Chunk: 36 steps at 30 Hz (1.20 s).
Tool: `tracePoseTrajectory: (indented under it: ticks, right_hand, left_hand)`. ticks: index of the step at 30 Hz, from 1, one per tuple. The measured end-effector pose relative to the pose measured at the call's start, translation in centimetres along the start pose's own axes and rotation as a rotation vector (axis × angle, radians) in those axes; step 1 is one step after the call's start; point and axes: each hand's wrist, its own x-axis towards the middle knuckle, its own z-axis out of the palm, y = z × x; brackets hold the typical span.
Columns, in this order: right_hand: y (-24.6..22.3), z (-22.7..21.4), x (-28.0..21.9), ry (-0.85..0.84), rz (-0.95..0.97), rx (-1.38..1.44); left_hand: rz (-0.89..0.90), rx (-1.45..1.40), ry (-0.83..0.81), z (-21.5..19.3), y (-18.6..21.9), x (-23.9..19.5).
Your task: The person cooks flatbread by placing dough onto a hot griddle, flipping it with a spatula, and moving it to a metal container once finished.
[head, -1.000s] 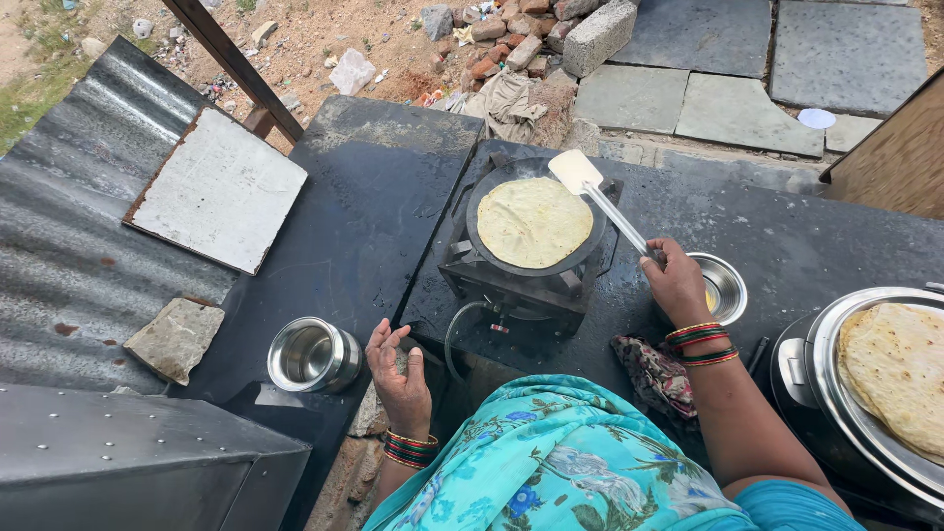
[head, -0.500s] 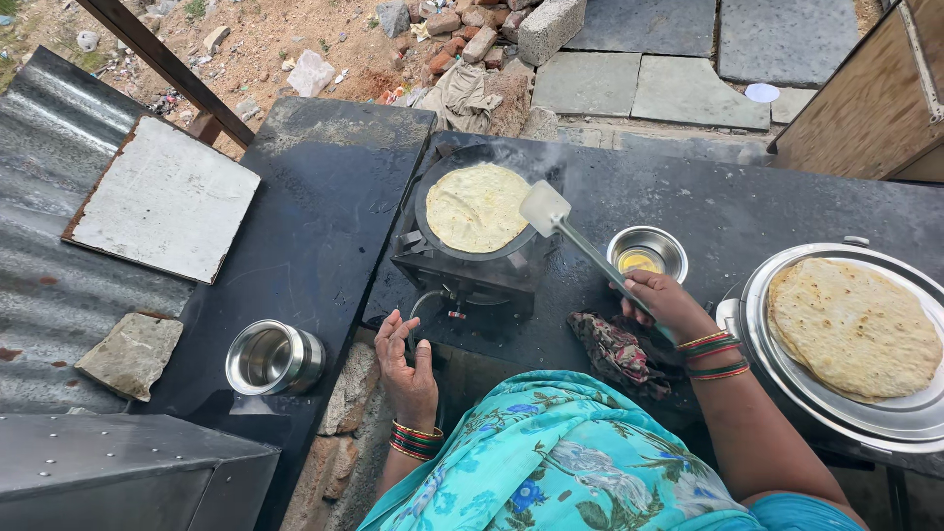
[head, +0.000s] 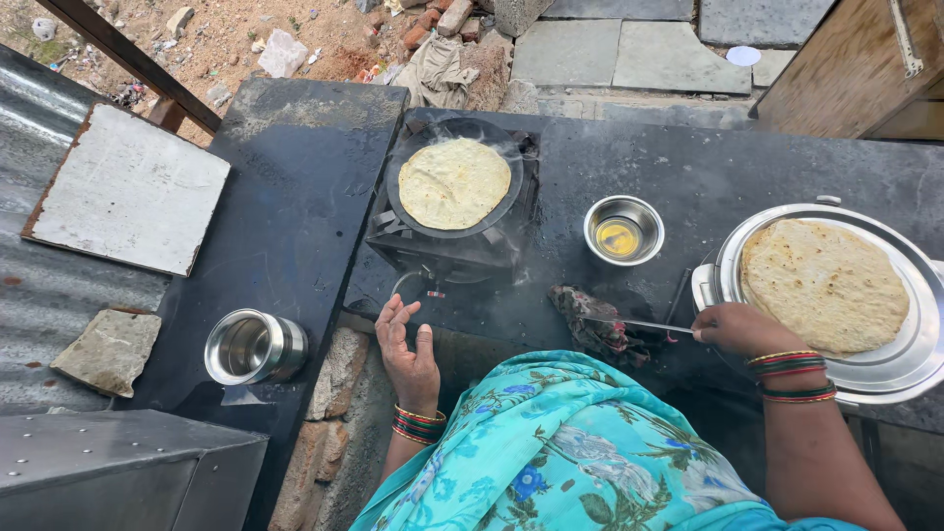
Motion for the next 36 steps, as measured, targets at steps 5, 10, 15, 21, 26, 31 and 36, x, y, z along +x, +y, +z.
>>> tracePoseTrajectory:
  ticks: [5, 10, 15, 21, 26, 31, 36]
  right_hand:
    - [-2.7, -1.2, -0.1, 0.018, 0.055, 0.009]
    - [-8.9, -5.9, -1.2, 0.248, 0.088, 0.093]
    - [-15.4, -6.6, -0.3, 0.555, -0.015, 0.016]
    - [-19.1, -6.1, 3.0, 0.706, -0.109, -0.016]
    - [-21.3, -5.8, 4.0, 0.470, 0.029, -0.057]
    - [-22.8, -3.4, 7.0, 0.447, -0.019, 0.048]
    - [-24.4, 0.3, 14.1, 0.626, -0.141, 0.172]
  left_hand:
    - [-0.025, -0.043, 0.013, -0.3, 0.0, 0.0]
    - [-0.029, -0.018, 0.036, -1.3, -0.6, 0.4]
    - [-0.007, 0.021, 0.079, -2.5, -1.8, 1.1]
    - [-0.028, 0.053, 0.125, -4.9, -3.4, 2.3]
    - [-0.020, 0.054, 0.140, -6.4, -4.8, 3.8]
    - [-0.001, 0.058, 0.144, -7.5, -6.3, 5.5]
    - [-0.020, 0.037, 0.128, -8.7, -7.2, 6.9]
